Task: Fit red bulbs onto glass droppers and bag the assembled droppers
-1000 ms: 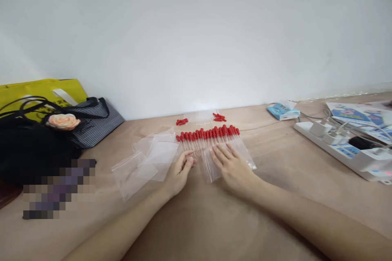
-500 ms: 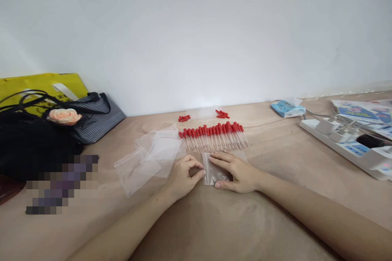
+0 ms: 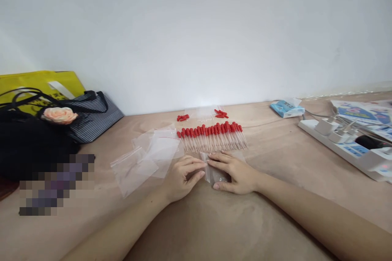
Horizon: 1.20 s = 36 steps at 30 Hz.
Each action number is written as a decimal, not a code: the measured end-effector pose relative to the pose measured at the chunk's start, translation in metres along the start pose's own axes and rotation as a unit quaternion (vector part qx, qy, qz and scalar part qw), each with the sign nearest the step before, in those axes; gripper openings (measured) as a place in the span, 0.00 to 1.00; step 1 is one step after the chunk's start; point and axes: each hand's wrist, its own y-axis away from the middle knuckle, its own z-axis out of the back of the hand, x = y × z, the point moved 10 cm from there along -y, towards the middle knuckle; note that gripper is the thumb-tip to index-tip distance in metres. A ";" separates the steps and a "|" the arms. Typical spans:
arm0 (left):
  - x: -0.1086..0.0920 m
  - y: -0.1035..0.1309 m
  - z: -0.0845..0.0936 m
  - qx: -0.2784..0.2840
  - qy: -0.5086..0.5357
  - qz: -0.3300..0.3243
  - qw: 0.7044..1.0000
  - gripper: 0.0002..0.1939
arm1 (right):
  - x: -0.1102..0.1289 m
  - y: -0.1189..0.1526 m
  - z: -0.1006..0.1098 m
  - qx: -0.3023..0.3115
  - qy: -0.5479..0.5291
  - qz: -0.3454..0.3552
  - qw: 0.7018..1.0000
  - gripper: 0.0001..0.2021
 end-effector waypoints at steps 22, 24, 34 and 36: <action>-0.013 0.016 -0.028 0.263 -0.076 -0.080 0.958 0.22 | -0.005 0.003 0.005 0.002 -0.064 0.017 0.998 0.38; -0.014 0.016 -0.025 0.248 -0.078 -0.088 0.962 0.24 | -0.009 0.004 0.009 -0.011 -0.077 0.004 0.997 0.36; 0.055 -0.004 0.035 0.002 -0.061 0.106 0.993 0.15 | -0.006 0.003 0.007 -0.018 -0.038 0.021 0.999 0.32; 0.101 -0.011 0.060 -0.056 -0.141 0.236 0.960 0.13 | -0.005 0.003 0.007 -0.018 -0.034 0.024 0.999 0.31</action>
